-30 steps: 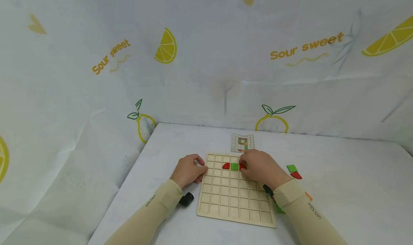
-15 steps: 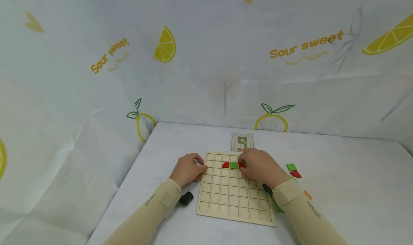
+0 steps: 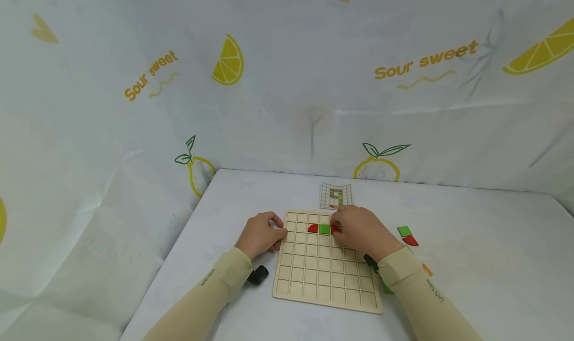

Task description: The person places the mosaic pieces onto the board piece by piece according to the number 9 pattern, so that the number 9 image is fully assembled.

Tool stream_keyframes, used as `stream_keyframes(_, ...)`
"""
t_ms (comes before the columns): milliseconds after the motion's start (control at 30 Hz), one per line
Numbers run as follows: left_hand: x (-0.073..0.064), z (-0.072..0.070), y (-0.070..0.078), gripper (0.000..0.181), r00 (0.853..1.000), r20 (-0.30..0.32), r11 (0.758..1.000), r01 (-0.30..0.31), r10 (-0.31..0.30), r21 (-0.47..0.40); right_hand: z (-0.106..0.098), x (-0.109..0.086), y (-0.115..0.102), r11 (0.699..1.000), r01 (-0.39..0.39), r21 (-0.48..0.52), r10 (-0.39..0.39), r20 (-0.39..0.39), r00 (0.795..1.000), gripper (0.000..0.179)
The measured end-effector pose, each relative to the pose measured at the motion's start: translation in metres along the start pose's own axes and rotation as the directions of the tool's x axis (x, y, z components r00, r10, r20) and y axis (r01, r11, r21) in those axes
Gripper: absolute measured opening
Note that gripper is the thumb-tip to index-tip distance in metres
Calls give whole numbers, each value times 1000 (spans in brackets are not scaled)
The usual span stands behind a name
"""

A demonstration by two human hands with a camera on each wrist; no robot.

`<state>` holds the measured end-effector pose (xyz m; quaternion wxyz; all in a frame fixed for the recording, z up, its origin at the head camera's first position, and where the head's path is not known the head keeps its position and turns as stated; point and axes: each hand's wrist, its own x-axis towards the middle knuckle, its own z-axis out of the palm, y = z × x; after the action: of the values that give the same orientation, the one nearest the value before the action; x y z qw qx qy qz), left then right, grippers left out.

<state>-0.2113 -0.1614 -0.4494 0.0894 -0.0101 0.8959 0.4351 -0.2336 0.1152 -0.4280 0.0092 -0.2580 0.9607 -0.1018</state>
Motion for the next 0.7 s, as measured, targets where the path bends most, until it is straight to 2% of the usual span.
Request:
stream_keyframes(400,3,5,5,15,1000,14,1000,2,-2,3,-4,-6,4,1000,-23,10,23,1,1000,7)
stream_keyframes(500,2,5,5,16,1000,12,1000,8,-8,5,-5,-6,3,1000,-8,20,8,-3,1000,5)
stream_keyframes(600,1,3,3,16,1000,4,1000,15,-15,1,-9,-6,2,999,-1,50,1,-4,1000,9)
stream_keyframes(700,-1,1,0,16,1000,1,1000,18,-18,-2,-16,-9,4,995,-38,93,38,4,999,16)
